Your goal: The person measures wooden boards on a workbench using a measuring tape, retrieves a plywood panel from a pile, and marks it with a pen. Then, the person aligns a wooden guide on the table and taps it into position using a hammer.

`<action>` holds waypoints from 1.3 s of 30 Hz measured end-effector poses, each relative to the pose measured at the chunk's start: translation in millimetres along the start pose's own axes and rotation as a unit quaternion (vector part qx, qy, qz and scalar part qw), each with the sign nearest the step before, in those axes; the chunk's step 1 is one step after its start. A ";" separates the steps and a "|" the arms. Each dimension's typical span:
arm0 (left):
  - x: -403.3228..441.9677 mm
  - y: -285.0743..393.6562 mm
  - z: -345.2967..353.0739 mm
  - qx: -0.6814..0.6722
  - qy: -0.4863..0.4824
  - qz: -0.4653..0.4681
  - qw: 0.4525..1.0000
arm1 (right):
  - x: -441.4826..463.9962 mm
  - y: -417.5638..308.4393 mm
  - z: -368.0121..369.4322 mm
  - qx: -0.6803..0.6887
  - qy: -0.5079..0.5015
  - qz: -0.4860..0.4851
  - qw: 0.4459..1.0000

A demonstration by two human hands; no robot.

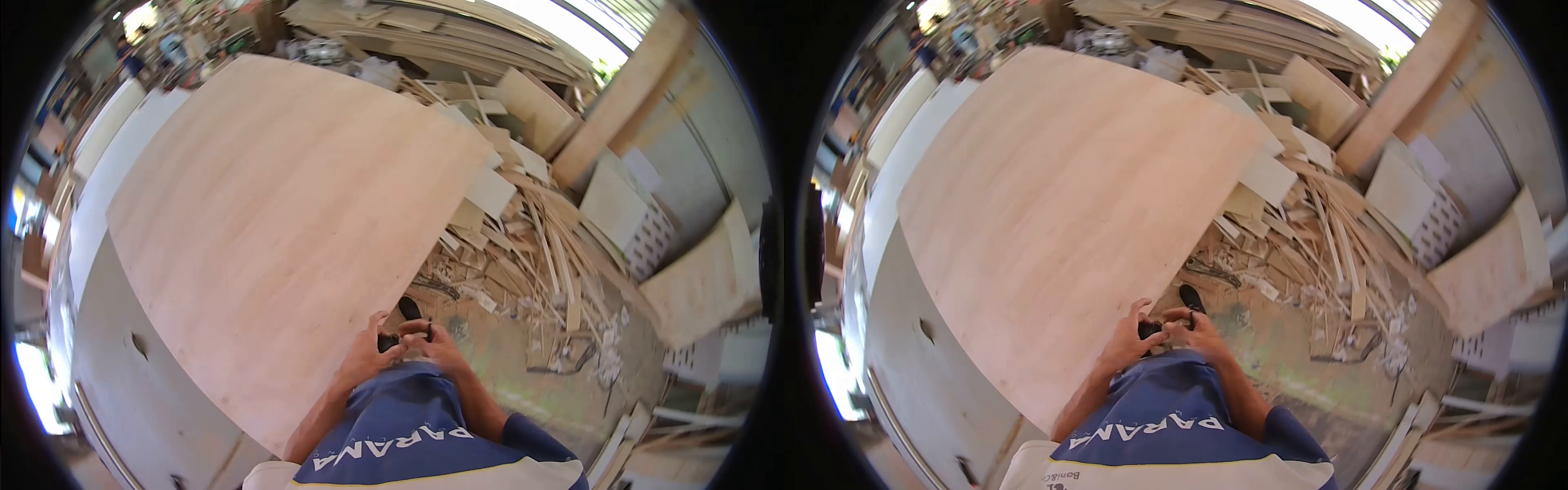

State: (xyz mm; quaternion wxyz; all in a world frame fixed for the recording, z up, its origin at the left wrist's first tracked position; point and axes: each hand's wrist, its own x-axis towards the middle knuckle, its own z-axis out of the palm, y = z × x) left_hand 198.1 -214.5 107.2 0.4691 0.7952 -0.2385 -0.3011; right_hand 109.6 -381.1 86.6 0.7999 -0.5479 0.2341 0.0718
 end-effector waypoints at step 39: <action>-82.5 -58.4 -35.2 0.071 0.249 -0.465 0.847 | 440.2 -236.6 -354.8 -0.598 0.415 -0.045 0.684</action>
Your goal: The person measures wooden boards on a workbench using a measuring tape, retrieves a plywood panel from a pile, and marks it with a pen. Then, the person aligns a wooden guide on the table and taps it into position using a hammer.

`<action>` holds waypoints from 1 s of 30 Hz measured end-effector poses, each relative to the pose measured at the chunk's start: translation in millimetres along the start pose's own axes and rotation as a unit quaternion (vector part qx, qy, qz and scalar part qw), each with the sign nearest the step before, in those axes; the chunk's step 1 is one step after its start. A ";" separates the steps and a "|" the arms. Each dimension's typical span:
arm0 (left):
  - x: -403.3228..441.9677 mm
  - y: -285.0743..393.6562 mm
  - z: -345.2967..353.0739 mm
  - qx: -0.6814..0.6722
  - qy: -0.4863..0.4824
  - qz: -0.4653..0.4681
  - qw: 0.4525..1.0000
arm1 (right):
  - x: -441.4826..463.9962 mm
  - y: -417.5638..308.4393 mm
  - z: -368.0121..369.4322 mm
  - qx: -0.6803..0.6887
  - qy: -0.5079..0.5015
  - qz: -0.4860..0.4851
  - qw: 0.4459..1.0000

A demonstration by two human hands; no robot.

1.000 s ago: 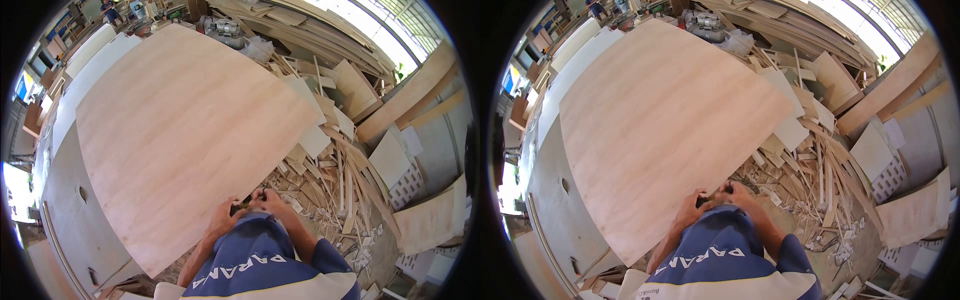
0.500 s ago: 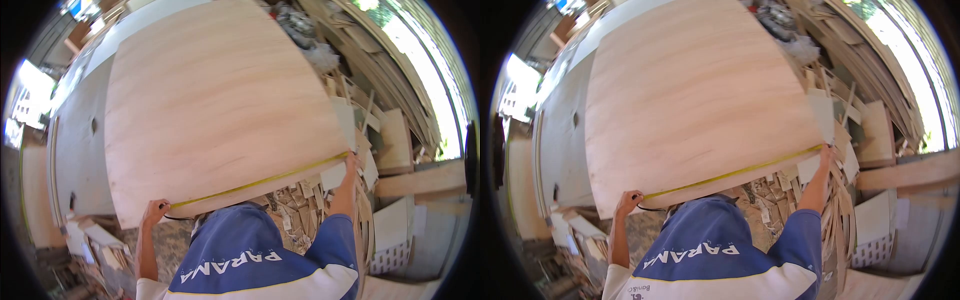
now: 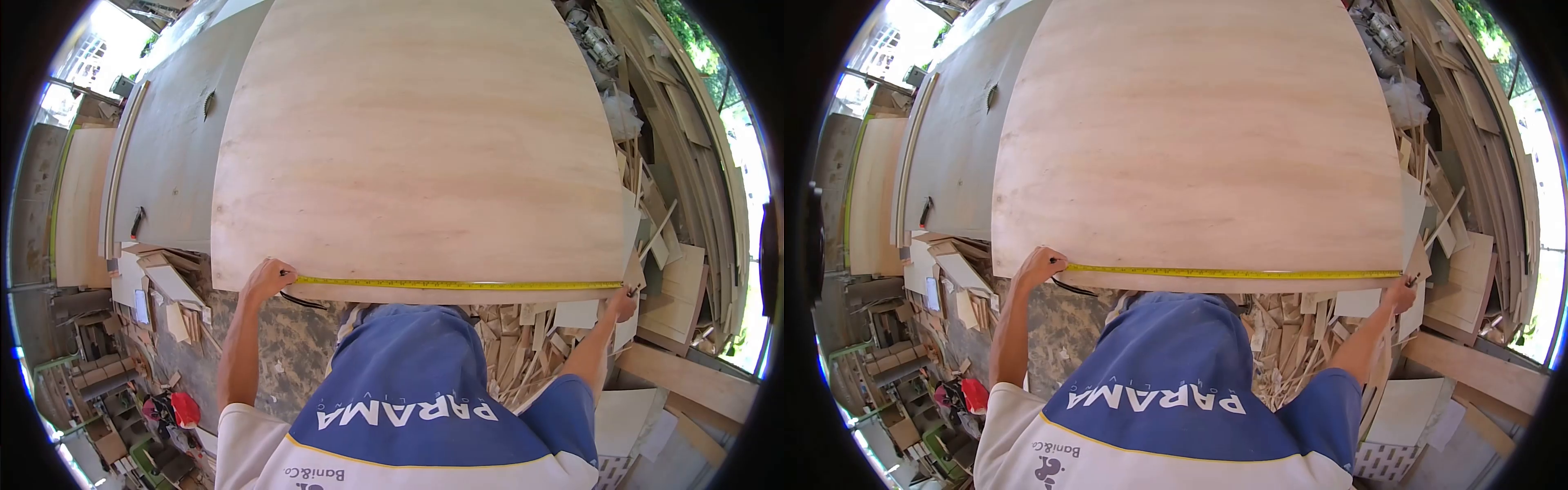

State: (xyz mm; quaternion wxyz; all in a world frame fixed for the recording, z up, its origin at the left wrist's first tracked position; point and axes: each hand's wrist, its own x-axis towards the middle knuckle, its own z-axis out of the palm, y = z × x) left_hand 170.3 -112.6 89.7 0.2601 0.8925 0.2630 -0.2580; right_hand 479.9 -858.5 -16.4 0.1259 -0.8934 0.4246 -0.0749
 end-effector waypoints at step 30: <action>4.8 -13.0 17.0 0.007 0.038 0.068 0.997 | -520.0 -159.9 -4.0 0.270 -0.601 -0.495 0.566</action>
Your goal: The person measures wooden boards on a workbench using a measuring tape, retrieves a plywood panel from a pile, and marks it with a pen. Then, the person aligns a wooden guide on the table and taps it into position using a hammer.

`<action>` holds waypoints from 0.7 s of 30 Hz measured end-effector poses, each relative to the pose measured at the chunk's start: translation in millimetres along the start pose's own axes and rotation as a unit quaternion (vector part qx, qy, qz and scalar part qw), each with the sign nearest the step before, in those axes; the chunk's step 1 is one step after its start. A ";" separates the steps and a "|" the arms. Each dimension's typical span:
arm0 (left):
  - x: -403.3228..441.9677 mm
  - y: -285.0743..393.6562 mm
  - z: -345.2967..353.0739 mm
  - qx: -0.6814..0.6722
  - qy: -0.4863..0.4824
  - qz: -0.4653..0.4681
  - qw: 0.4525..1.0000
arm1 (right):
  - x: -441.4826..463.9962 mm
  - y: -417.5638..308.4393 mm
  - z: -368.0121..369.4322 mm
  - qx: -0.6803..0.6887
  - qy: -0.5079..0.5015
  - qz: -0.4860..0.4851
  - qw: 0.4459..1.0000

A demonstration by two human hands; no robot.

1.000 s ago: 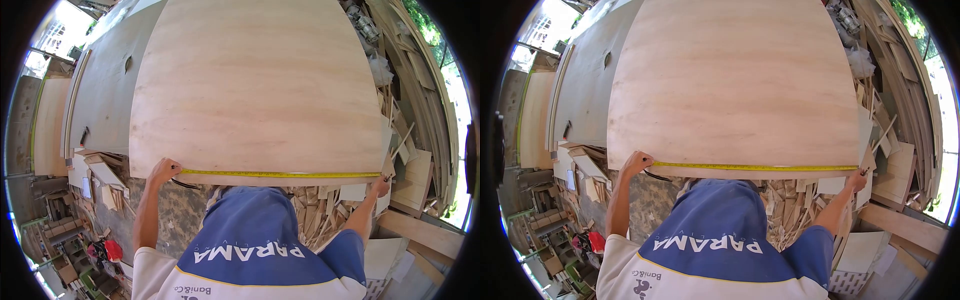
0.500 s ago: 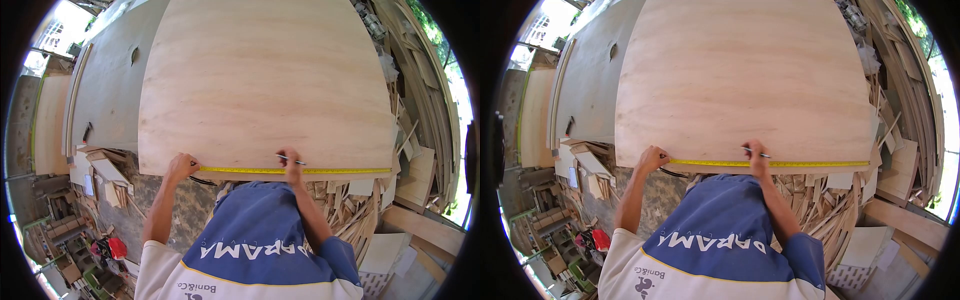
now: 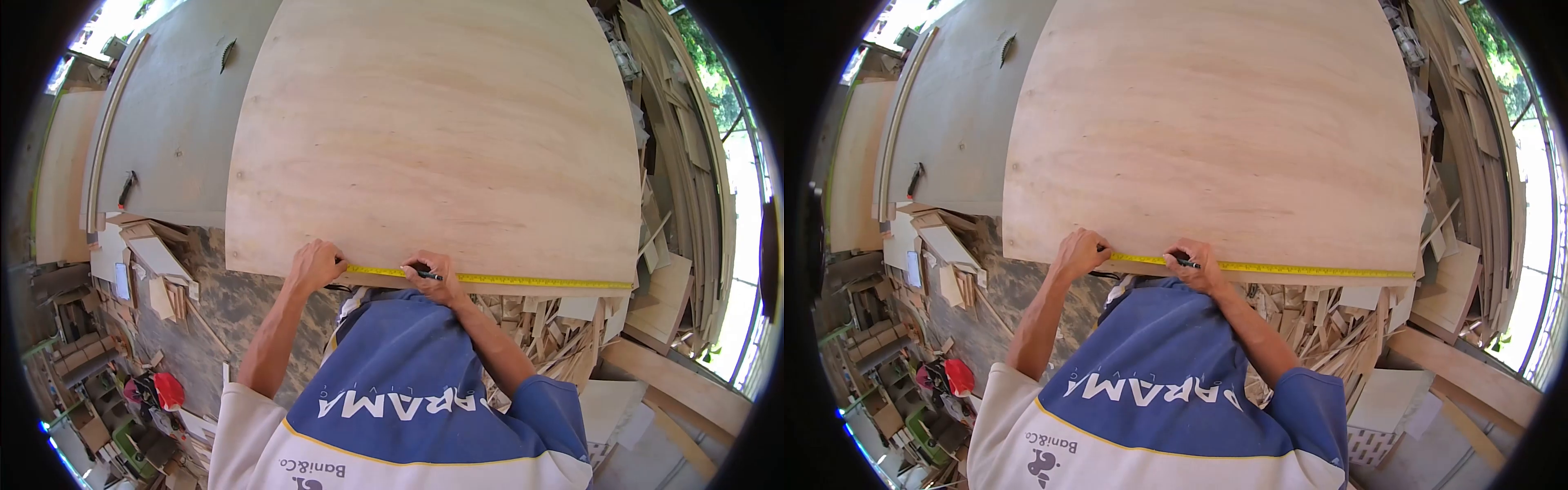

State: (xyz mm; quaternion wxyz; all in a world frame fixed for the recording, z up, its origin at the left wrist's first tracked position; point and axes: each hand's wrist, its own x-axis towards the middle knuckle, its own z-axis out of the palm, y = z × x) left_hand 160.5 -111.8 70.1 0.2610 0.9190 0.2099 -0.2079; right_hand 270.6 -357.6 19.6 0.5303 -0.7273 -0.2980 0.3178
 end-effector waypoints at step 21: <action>2.7 0.0 -0.7 -0.025 -0.009 -0.011 1.000 | 3.3 2.4 9.3 -0.012 -0.013 -0.020 1.000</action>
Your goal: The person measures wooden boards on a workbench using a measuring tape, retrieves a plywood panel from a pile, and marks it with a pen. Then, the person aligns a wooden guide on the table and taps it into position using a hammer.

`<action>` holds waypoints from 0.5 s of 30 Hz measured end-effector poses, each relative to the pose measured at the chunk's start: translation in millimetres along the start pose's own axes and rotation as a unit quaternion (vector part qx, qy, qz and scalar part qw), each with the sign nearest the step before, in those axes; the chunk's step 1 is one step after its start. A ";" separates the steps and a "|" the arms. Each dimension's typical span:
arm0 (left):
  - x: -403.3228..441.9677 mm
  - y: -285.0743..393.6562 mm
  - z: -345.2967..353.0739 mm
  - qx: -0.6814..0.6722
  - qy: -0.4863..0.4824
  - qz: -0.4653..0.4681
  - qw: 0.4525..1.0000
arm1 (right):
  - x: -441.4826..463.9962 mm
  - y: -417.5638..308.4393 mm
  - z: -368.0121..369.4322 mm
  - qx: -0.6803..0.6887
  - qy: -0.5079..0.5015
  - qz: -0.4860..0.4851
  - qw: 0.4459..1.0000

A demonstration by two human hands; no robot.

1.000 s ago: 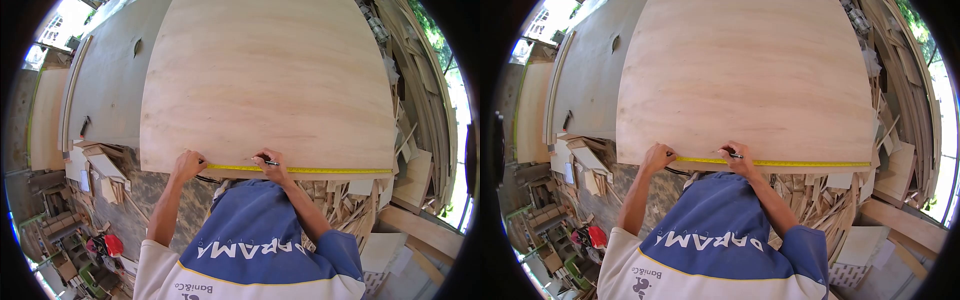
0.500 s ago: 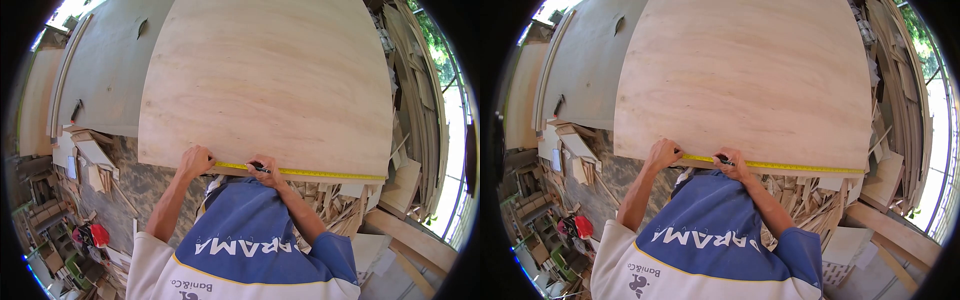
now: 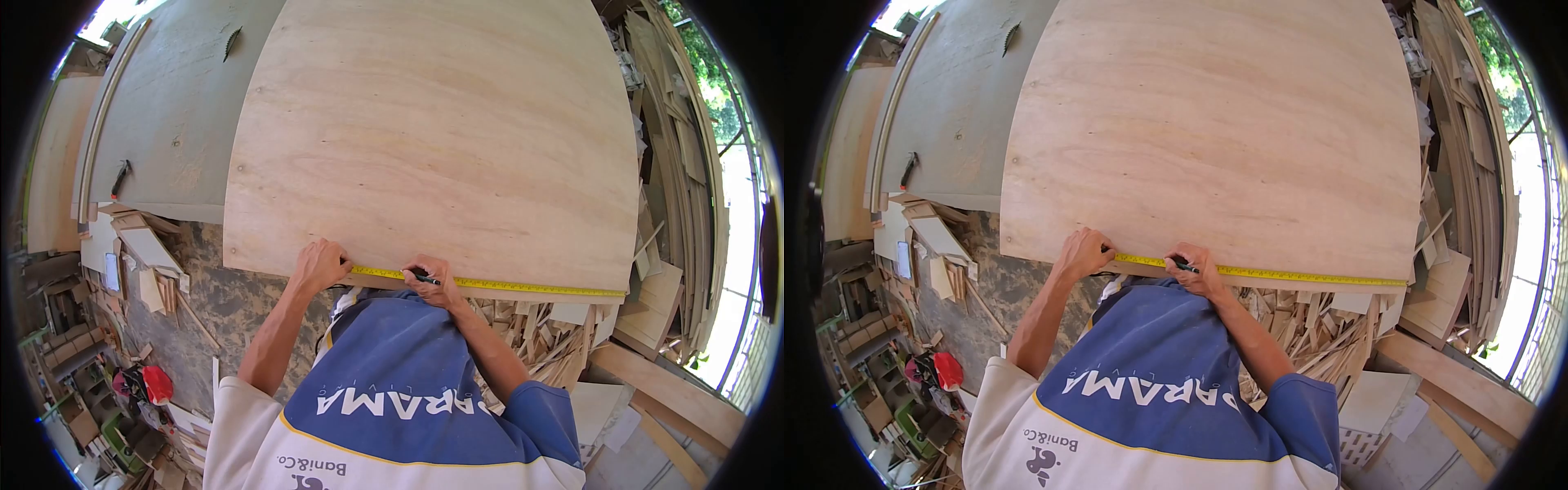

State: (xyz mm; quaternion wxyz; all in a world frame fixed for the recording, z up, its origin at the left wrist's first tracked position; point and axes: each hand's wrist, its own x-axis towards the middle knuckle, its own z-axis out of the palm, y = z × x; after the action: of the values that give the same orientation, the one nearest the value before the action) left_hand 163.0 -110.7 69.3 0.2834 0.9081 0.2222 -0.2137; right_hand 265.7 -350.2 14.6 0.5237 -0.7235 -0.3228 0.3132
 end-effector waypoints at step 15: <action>0.6 -1.5 1.2 -0.004 -0.004 -0.006 1.000 | -2.5 0.9 -0.2 0.015 -0.004 0.021 1.000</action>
State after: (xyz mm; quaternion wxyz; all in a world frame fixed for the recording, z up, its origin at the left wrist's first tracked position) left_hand 162.3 -110.1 67.5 0.2867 0.9048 0.2268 -0.2184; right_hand 264.4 -352.6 14.1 0.5262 -0.7214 -0.3044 0.3315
